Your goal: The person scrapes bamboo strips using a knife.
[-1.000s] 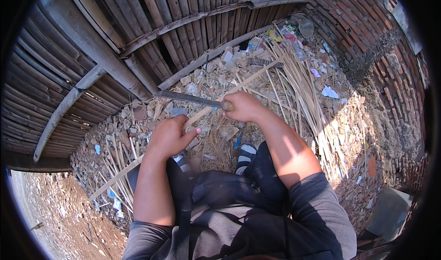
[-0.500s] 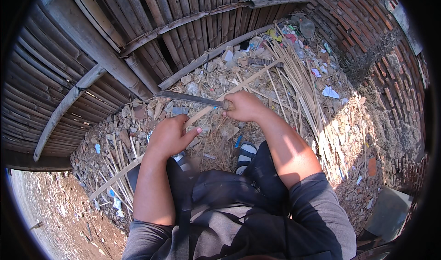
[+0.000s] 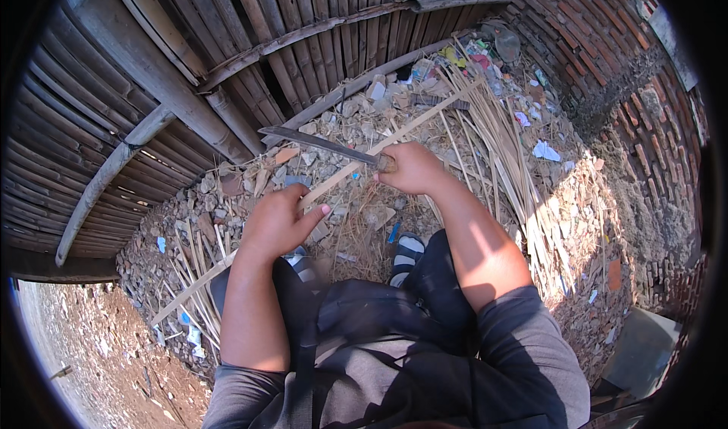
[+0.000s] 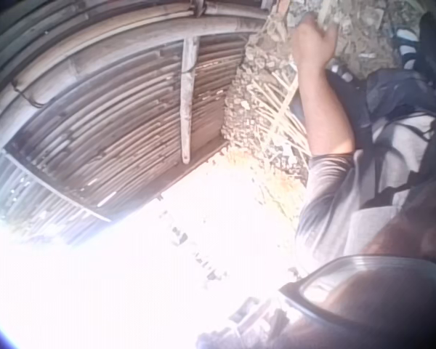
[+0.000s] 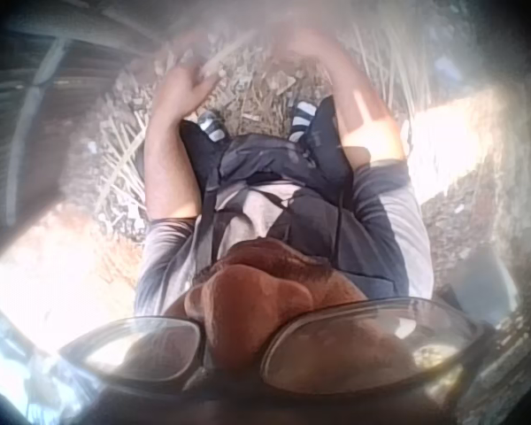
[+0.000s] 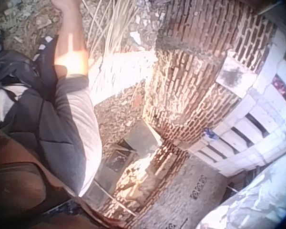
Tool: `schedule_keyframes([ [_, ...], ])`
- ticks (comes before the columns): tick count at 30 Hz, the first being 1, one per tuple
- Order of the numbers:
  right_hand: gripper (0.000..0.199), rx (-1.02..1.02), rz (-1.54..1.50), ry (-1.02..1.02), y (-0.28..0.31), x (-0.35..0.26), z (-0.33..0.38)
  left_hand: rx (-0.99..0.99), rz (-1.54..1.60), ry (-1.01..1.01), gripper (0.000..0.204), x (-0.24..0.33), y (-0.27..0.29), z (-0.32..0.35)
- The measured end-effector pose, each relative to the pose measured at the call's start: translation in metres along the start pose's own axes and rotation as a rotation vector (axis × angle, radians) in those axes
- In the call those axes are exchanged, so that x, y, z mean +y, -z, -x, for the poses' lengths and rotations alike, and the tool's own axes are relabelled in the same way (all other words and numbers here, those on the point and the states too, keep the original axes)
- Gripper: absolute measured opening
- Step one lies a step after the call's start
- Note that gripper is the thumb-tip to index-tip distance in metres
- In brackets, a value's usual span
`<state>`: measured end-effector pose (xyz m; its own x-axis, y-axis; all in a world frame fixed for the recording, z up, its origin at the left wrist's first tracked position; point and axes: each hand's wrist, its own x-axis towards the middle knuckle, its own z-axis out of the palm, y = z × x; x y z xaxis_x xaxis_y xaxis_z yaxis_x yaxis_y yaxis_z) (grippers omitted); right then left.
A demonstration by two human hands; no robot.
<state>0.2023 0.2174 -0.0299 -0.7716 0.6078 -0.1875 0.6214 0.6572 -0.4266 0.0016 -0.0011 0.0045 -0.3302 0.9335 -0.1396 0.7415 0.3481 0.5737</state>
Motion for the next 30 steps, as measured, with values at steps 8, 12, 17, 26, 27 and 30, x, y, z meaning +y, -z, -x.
schedule_keyframes([
  [8, 0.038, 0.114, -0.021, 0.051, 0.006, -0.007, 0.011, 0.096, 0.048, -0.012, 0.046, 0.001, 0.005, 0.000],
  [12, 0.039, 0.029, 0.013, 0.088, 0.012, -0.020, 0.013, 0.115, 0.050, -0.053, 0.044, -0.001, 0.004, 0.003],
  [17, 0.039, 0.203, -0.177, 0.031, 0.015, 0.021, 0.004, 0.090, 0.052, -0.056, 0.043, 0.002, 0.005, -0.001],
  [26, 0.036, 0.110, 0.009, 0.261, 0.002, -0.019, 0.012, 0.127, 0.031, -0.065, 0.042, 0.003, 0.000, -0.001],
  [27, 0.037, 0.108, -0.001, 0.256, 0.003, -0.019, 0.011, 0.140, 0.044, -0.072, 0.041, 0.001, 0.000, 0.000],
  [30, 0.039, 0.118, -0.082, 0.147, 0.012, -0.007, 0.005, 0.182, 0.054, -0.081, 0.039, -0.003, -0.001, 0.000],
])
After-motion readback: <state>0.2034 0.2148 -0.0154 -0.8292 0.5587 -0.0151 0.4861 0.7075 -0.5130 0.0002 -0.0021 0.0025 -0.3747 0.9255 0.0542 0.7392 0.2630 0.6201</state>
